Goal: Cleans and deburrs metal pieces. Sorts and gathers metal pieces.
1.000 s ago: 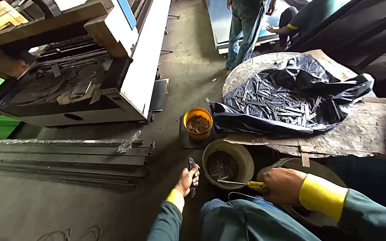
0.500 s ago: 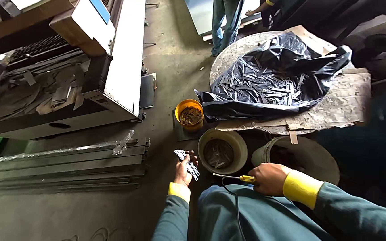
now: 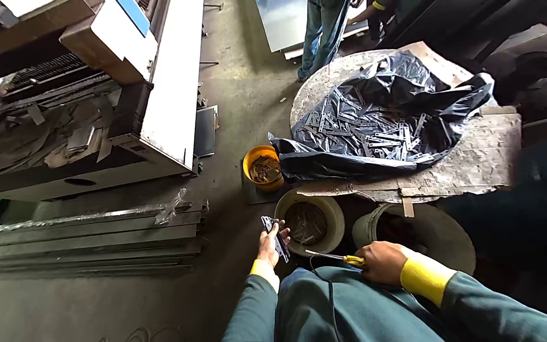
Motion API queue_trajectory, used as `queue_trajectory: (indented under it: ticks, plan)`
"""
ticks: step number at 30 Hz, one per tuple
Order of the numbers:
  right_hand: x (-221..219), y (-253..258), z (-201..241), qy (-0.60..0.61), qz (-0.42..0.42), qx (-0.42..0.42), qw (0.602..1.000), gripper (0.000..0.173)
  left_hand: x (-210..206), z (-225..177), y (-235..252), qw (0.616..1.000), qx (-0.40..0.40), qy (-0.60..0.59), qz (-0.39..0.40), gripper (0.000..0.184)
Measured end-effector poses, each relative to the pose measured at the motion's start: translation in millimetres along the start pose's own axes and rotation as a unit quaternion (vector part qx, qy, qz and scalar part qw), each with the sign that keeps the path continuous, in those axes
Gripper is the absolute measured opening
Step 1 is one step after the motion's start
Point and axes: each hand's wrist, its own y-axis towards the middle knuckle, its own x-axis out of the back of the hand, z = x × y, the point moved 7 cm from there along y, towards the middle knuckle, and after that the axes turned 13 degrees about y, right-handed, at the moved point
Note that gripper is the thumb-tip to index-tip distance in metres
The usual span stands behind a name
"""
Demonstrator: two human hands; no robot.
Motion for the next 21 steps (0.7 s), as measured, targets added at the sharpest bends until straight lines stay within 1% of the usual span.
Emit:
queue_trajectory:
  ticks: [4,6,10,13,16,19,21]
  plan:
    - [5,5,-38,0.025,0.002,-0.007,1.0,0.046,-15,6,9,0.996,0.008,0.048,-0.071,0.031]
    - [7,9,-56,0.029,0.001,0.001,1.0,0.046,-25,10,10,0.996,0.019,0.058,-0.07,0.029]
    - [10,13,-82,0.03,0.012,0.017,0.999,0.044,-52,19,8,0.998,0.033,0.034,-0.042,0.037]
    - [16,14,-90,0.03,0.013,0.019,0.999,0.043,-60,29,13,0.999,0.028,0.024,-0.027,0.032]
    - [18,19,-91,0.038,0.023,0.002,0.999,0.042,-54,37,24,0.996,0.033,0.052,-0.067,0.032]
    - [16,34,-88,0.044,0.034,-0.022,0.998,0.041,-44,49,47,0.994,0.035,0.08,-0.072,0.034]
    - [12,53,-87,0.049,0.043,-0.032,0.997,0.04,-44,58,67,0.992,0.047,0.086,-0.074,0.031]
